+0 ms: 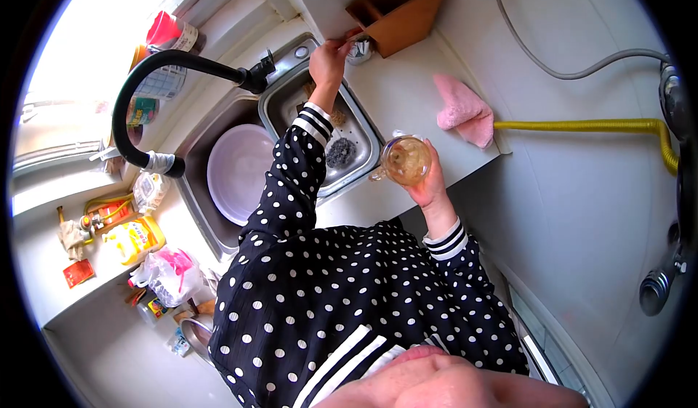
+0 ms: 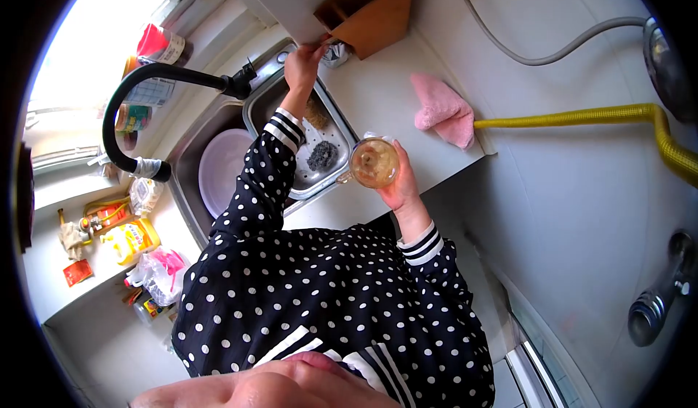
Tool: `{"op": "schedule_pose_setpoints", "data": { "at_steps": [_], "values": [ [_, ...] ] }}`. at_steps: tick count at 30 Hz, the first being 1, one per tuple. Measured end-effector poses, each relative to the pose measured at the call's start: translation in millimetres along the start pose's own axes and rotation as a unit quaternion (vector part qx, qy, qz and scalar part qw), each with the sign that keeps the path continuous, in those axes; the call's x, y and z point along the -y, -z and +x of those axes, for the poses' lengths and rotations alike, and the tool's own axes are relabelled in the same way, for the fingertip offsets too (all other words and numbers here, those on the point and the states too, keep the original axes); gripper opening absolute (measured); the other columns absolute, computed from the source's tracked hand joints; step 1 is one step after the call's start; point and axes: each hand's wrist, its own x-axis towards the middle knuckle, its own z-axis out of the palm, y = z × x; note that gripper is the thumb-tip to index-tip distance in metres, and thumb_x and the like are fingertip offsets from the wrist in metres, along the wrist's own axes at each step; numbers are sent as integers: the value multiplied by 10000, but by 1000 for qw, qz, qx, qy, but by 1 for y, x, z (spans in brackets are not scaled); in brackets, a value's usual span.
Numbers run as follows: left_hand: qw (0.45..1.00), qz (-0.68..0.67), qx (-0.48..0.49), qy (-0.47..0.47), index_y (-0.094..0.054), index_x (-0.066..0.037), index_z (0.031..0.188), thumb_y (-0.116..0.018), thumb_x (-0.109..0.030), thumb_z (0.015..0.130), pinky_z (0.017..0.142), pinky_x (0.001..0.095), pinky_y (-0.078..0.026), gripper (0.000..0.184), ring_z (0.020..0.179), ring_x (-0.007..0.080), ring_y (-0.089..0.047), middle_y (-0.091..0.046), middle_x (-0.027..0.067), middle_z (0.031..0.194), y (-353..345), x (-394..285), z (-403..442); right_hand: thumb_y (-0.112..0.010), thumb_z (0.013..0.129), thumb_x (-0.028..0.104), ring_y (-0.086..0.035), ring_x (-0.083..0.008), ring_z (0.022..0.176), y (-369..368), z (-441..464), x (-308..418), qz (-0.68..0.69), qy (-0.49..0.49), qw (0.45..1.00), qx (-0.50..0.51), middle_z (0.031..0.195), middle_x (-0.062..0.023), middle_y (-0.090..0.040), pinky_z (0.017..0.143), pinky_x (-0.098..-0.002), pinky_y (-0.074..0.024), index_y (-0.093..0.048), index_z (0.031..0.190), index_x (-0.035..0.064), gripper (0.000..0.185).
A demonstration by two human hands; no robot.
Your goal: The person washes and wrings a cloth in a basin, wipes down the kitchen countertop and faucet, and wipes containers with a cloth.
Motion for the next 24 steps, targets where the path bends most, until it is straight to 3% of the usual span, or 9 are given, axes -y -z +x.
{"op": "schedule_pose_setpoints", "data": {
  "at_steps": [6, 9, 12, 14, 16, 18, 20, 22, 24],
  "values": [
    [999, -32, 0, -17, -650, -39, 864, -667, -418, 697, 626, 339, -471, 415, 732, 266, -619, -643, 122, 766, 3, 2, -4, -355, 882, 453, -534, -242, 1011, -3, 4, -3, 11, -14, 1000, 2, 1102, -96, -549, 867, -418, -438, -475, 1165, 68, 493],
    [999, -42, -28, -19, -639, -10, 871, -656, -395, 728, 618, 309, -467, 411, 685, 229, -619, -646, 123, 763, 7, 11, -10, -348, 881, 466, -533, -241, 1009, 0, 9, -3, 17, -20, 1000, 7, 1104, -88, -548, 849, -420, -448, -480, 1162, 84, 492],
    [969, -234, 72, -43, -620, 12, 894, -623, -327, 787, 602, 259, -450, 355, 651, 143, -580, -636, 89, 751, 39, -3, -48, -343, 880, 477, -534, -236, 1000, -7, 9, -5, 16, -21, 1000, -15, 1092, -80, -551, 829, -413, -457, -488, 1151, 95, 491],
    [920, -358, 156, -28, -582, -3, 846, -570, -203, 839, 597, 220, -427, 200, 676, 72, -522, -580, 24, 726, 70, -14, -96, -342, 879, 484, -536, -232, 991, -16, 12, -6, 4, -19, 1000, -15, 1080, -77, -554, 818, -406, -460, -493, 1142, 96, 493],
    [949, -265, 158, -63, -555, 1, 832, -622, -167, 779, 620, 261, -431, 188, 678, 129, -534, -575, 59, 740, 94, -14, -148, -339, 880, 488, -537, -226, 982, -21, 17, -9, -8, -27, 1000, -12, 1070, -74, -556, 811, -394, -461, -499, 1132, 97, 492],
    [956, -171, 123, -206, -521, -4, 790, -627, -149, 758, 659, 282, -425, 182, 762, 180, -528, -530, 104, 786, 108, -17, -182, -337, 882, 483, -535, -224, 986, -32, 19, -13, -26, -41, 999, -5, 1072, -75, -555, 817, -385, -459, -501, 1129, 96, 487],
    [972, -183, 70, -128, -501, -6, 806, -591, -149, 798, 669, 296, -422, 169, 763, 196, -509, -514, 103, 810, 104, -16, -208, -340, 885, 473, -534, -220, 992, -43, 22, -21, -34, -52, 998, 8, 1079, -73, -552, 825, -389, -456, -498, 1129, 92, 480],
    [955, -291, 53, 12, -490, 0, 833, -548, -163, 843, 661, 287, -418, 173, 749, 195, -492, -496, 91, 828, 101, -10, -217, -346, 887, 464, -529, -215, 1004, -53, 25, -31, -49, -54, 997, 24, 1089, -70, -547, 840, -390, -447, -491, 1134, 87, 474],
    [967, -247, 60, 22, -504, 11, 827, -486, -200, 889, 653, 257, -423, 220, 750, 166, -480, -477, 76, 844, 107, 2, -220, -355, 887, 456, -522, -210, 1020, -60, 26, -41, -73, -47, 996, 37, 1102, -67, -540, 864, -391, -434, -482, 1143, 82, 471]
  ]
}}
